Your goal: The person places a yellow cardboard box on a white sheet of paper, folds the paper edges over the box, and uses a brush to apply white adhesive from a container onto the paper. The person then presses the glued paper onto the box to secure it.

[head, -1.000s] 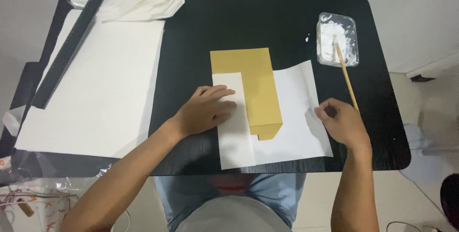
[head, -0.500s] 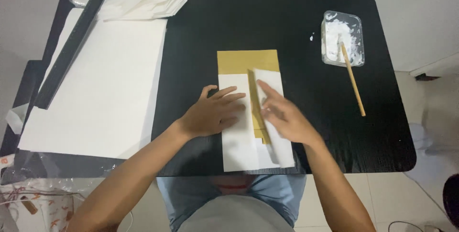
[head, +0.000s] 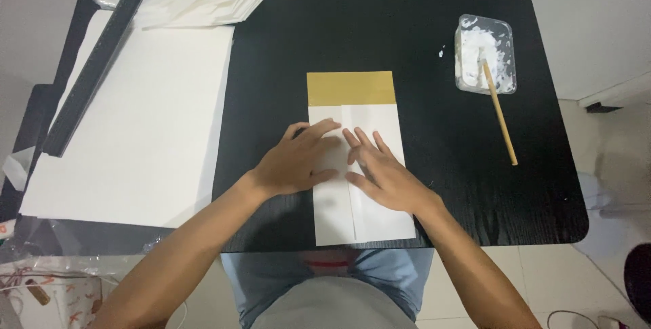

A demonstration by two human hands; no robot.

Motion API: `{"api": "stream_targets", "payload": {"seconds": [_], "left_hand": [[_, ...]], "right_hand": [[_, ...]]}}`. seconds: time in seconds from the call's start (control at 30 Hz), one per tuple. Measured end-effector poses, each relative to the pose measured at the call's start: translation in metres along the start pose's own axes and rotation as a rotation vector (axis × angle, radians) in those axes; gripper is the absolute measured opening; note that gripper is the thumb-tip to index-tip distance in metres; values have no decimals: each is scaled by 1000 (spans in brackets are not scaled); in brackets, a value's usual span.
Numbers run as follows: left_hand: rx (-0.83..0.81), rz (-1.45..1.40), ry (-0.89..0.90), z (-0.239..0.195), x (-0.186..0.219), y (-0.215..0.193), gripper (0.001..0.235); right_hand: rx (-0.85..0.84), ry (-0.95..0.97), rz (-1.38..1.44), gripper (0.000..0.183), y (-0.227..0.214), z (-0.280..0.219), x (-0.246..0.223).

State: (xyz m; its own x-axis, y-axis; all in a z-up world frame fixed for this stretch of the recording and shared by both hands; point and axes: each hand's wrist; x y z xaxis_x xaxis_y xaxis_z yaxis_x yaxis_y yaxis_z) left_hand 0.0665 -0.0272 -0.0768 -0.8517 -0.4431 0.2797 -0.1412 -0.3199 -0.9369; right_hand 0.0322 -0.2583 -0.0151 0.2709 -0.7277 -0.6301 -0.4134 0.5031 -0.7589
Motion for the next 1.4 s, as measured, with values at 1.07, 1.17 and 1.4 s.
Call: {"api": "stream_targets", "payload": {"seconds": [1.07, 1.17, 1.4], "left_hand": [[-300, 206, 19, 7, 3, -2, 58], [-377, 270, -22, 11, 17, -20, 53], [-465, 245, -91, 11, 19, -29, 54]], "right_hand": [[478, 145, -116, 32, -44, 26, 112], [327, 442, -175, 64, -52, 29, 92], [182, 535, -42, 109, -51, -4, 66]]}}
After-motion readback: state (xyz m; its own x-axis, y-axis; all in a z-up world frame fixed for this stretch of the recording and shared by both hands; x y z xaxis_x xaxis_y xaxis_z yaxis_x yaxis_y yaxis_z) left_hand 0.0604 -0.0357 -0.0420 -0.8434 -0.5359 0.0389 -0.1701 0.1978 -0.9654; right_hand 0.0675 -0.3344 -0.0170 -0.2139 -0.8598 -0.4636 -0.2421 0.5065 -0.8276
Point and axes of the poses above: each hand's wrist, its own z-axis towards the middle knuckle, its own y-axis out of the palm, x = y × z, and after that the axes turned 12 degrees about y, right-handed
